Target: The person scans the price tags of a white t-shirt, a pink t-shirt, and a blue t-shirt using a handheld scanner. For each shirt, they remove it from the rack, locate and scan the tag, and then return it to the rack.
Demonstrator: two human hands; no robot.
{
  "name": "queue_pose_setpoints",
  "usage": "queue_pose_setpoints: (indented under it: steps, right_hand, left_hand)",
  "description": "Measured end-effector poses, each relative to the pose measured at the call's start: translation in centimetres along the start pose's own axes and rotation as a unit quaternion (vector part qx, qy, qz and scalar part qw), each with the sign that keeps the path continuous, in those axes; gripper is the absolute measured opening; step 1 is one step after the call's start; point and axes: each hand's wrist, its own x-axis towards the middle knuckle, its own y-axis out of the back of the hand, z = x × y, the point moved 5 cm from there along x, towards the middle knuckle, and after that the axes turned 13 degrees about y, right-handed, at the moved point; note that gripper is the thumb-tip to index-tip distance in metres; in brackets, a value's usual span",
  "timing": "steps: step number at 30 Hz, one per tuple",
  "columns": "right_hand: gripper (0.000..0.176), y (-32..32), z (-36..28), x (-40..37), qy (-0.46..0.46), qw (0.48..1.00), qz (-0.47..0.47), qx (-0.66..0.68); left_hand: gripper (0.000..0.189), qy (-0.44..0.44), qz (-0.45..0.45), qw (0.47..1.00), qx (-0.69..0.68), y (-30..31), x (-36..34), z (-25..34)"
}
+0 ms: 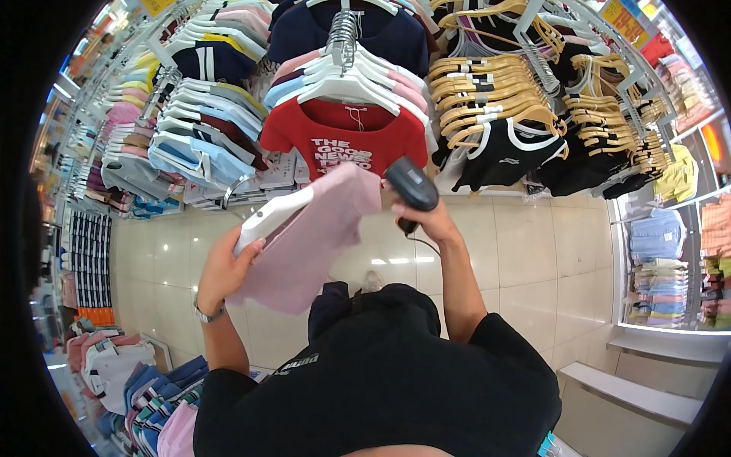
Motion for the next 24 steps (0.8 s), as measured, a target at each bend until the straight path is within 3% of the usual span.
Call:
queue_pose_setpoints:
  steps: [2,3,6,10,11,14,21,24]
  right_hand:
    - [0.053,0.7,-1.1,1.0,0.063,0.997,0.049,0.002]
    - [0.04,1.2,-1.2,1.2,0.071,0.996,0.045,-0.004]
    - [0.033,0.9,-2.3,1.8,0.099,0.995,-0.014,0.01]
    - [0.038,1.2,-2.2,1.5,0.09,0.994,0.014,0.056]
    - [0.04,2.5,-1.3,0.8,0.043,0.995,0.07,0.056]
    - [0.043,3.0,-2.6,1.5,0.091,0.992,0.085,0.016]
    - [0.046,3.6,-3.8,4.2,0.095,0.984,0.143,-0.055]
    - [0.034,3.5,-3.7,4.8,0.089,0.978,0.189,-0.027]
  left_hand:
    - [0.029,-0.046,-0.004,0.998,0.031,0.6,1.2,1.0]
    - [0.028,-0.068,-0.003,0.997,0.027,0.7,1.9,1.8]
    - [0.025,-0.114,-0.011,0.993,0.016,0.7,4.5,3.8]
    - [0.023,-0.123,-0.064,0.99,-0.04,0.4,9.2,5.4]
    - [0.023,-0.126,-0.076,0.988,-0.038,0.5,10.8,5.1]
    - [0.027,-0.115,-0.109,0.984,-0.082,0.4,14.4,5.9]
    - [0.032,-0.166,0.023,0.986,0.017,-0.6,20.2,7.7]
    - [0.036,-0.228,0.078,0.969,0.055,-1.1,22.0,7.8]
